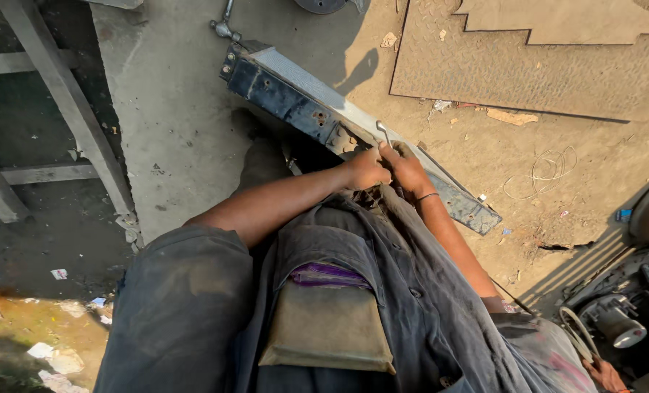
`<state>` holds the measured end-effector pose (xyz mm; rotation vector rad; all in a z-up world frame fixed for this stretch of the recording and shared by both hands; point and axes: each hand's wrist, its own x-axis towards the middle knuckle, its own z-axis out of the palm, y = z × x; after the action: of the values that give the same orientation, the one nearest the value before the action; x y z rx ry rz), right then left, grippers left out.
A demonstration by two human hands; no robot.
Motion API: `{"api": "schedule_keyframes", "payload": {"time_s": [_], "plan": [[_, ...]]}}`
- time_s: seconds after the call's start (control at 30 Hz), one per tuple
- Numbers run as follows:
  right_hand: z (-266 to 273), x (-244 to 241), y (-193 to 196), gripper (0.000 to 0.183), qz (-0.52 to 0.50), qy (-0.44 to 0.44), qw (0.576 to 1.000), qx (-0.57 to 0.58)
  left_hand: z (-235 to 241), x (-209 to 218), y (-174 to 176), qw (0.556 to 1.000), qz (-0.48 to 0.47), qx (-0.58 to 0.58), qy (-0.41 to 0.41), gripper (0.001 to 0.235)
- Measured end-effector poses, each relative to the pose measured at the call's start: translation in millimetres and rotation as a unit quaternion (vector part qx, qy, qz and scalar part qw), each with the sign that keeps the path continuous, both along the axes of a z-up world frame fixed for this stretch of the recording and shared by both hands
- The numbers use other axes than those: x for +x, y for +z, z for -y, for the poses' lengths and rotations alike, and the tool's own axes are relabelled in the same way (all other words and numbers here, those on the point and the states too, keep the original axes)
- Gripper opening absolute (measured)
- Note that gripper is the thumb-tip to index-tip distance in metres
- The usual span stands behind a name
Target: The person uses a wrench to tighten bolts on a metal frame component. They reposition the frame and continue tightening multiple bolts while another person briefly assists by holding the frame steady.
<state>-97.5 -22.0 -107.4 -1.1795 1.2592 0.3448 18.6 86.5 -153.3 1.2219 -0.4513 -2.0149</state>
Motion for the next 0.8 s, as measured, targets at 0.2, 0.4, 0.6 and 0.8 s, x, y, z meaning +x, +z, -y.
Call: {"api": "schedule_keyframes", "payload": {"time_s": [0.2, 0.4, 0.6, 0.8], "plan": [[-44.0, 15.9, 0.2, 0.060, -0.026, -0.048, 0.984, -0.171, -25.2, 43.0, -9.1, 0.963, -0.230, -0.067, 0.124, 0.035], [-66.5, 21.7, -8.2, 0.039, -0.160, 0.050, 0.923, -0.348, -56.5, 151.6, -14.4, 0.983, 0.085, -0.070, 0.149, 0.041], [-66.7, 32.3, -4.7, 0.031, -0.158, 0.123, 0.920, -0.337, -156.0, 290.0, -67.8, 0.851, 0.246, 0.078, 0.457, 0.026], [-82.3, 39.3, 5.5, 0.032, -0.224, 0.217, 0.897, -0.312, -154.1, 317.1, -112.9, 0.833, 0.412, 0.078, 0.360, 0.028]]}}
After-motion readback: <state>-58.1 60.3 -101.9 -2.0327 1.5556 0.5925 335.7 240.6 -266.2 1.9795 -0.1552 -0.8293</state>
